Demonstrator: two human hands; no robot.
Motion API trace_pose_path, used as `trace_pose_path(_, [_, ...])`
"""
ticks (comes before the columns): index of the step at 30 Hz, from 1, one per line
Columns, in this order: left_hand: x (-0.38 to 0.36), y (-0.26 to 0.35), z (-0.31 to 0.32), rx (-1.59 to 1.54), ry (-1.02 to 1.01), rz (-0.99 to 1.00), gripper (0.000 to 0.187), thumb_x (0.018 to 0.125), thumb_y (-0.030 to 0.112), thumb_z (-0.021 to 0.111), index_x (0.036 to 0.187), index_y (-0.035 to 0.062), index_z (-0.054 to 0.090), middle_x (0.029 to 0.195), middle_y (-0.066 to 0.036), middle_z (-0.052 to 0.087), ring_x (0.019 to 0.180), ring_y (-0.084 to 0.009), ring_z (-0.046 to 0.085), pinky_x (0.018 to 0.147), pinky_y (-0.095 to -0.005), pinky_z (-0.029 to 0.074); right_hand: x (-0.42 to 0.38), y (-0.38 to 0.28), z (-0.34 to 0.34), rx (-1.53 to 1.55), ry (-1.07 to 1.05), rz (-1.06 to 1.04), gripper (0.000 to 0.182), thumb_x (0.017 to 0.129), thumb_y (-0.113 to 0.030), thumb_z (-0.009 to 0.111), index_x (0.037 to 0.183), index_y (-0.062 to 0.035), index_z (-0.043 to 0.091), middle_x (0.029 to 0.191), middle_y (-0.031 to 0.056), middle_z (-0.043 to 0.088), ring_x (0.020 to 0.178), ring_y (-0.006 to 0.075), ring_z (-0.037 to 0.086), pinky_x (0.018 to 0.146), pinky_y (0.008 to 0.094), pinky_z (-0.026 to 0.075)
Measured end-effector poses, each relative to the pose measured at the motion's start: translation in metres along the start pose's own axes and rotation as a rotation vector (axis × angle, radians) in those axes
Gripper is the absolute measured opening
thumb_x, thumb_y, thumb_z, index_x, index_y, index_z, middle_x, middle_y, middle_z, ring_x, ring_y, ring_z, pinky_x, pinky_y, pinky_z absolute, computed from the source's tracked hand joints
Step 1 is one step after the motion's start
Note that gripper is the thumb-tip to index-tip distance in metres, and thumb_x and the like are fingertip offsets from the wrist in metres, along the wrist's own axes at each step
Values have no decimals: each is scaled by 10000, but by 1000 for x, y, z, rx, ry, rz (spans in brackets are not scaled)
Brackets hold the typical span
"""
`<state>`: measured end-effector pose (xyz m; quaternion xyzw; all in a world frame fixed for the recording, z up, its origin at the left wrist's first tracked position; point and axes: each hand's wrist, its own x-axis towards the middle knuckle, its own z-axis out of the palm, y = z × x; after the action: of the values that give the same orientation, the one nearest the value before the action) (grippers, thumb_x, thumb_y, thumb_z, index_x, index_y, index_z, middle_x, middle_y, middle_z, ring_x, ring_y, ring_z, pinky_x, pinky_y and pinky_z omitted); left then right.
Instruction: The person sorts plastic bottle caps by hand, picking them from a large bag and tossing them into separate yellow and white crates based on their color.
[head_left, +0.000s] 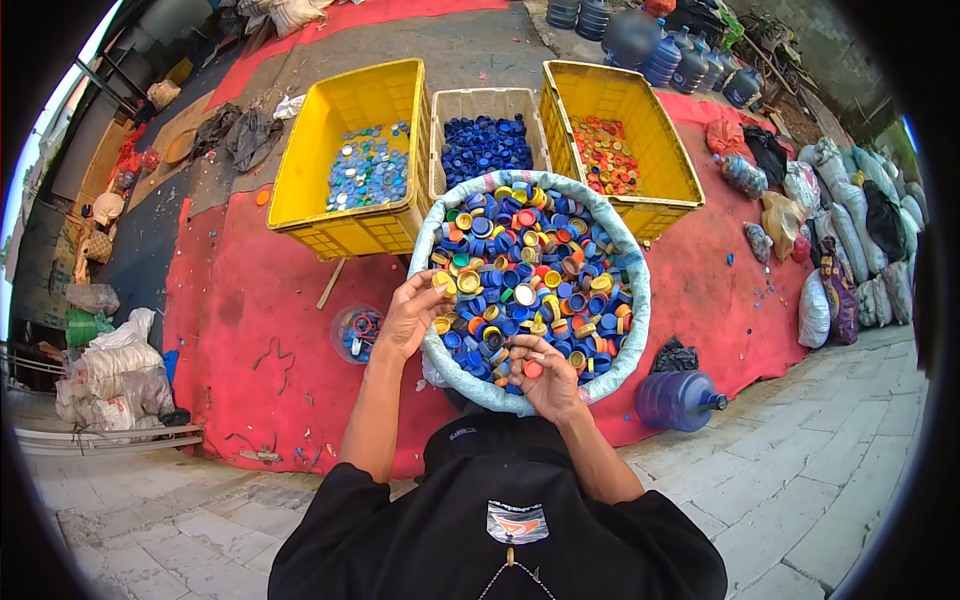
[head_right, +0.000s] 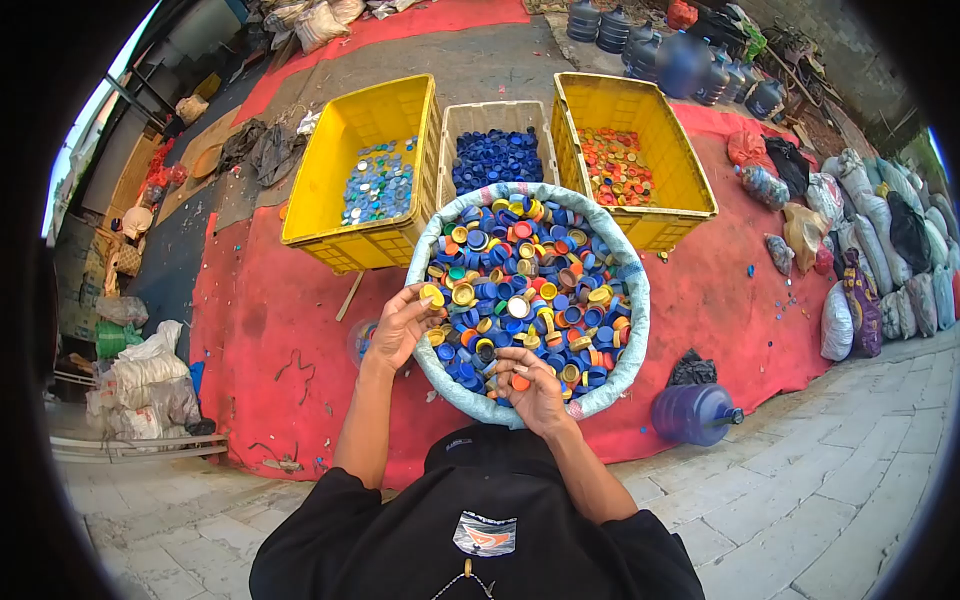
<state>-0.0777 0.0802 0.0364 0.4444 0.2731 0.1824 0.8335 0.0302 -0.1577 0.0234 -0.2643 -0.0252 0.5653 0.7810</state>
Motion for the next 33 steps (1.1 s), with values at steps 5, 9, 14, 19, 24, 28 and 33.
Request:
trace_pose_path(5, [4,-12,5,-383,32,-65,243,913,136,649,1107,30,547,899,-55,625,836,-159,621,750,-280,536,3,2,1,-116,27,37,347,880,-138,544,1192,16,545,939,85,615,761,143,583,728,343,524])
trace_pose_path(9, [17,-14,7,-439,255,-85,248,894,218,695,1033,48,579,895,-38,602,703,-107,555,636,-266,475,9,3,10,-333,123,75,327,885,-149,609,1164,16,564,836,33,591,688,100,542,658,276,467])
trace_pose_path(14, [5,0,14,-406,266,-128,226,919,244,653,1026,50,603,839,-13,592,657,-81,506,592,-235,413,27,14,11,-968,202,0,320,840,-81,685,1121,32,583,764,34,598,637,123,568,548,296,483])
trace_pose_path(19, [-15,-4,0,-591,175,-106,186,932,195,616,1032,44,576,752,24,534,656,-69,500,596,-247,407,53,9,27,-1640,162,-268,367,789,-116,708,1108,9,577,933,201,664,799,318,666,667,409,520])
trace_pose_path(24, [-32,-8,-13,-655,213,-111,113,926,161,621,1009,99,578,663,48,514,568,-66,491,528,-214,388,74,15,33,-1881,106,-343,378,789,-166,708,1104,-16,561,984,206,649,883,408,640,725,489,515])
trace_pose_path(28, [-46,-8,-11,-526,331,-75,103,928,157,627,995,102,571,722,30,560,578,-71,512,525,-221,413,80,19,35,-1964,68,-251,417,785,-184,718,1126,-24,539,986,215,640,886,417,637,716,508,516])
trace_pose_path(33, [-58,-16,-1,-318,316,-52,149,892,144,675,988,94,574,781,16,565,573,-52,505,509,-209,409,84,21,32,-1881,79,-289,428,763,-191,748,1114,-18,573,971,209,653,885,396,648,732,475,520])
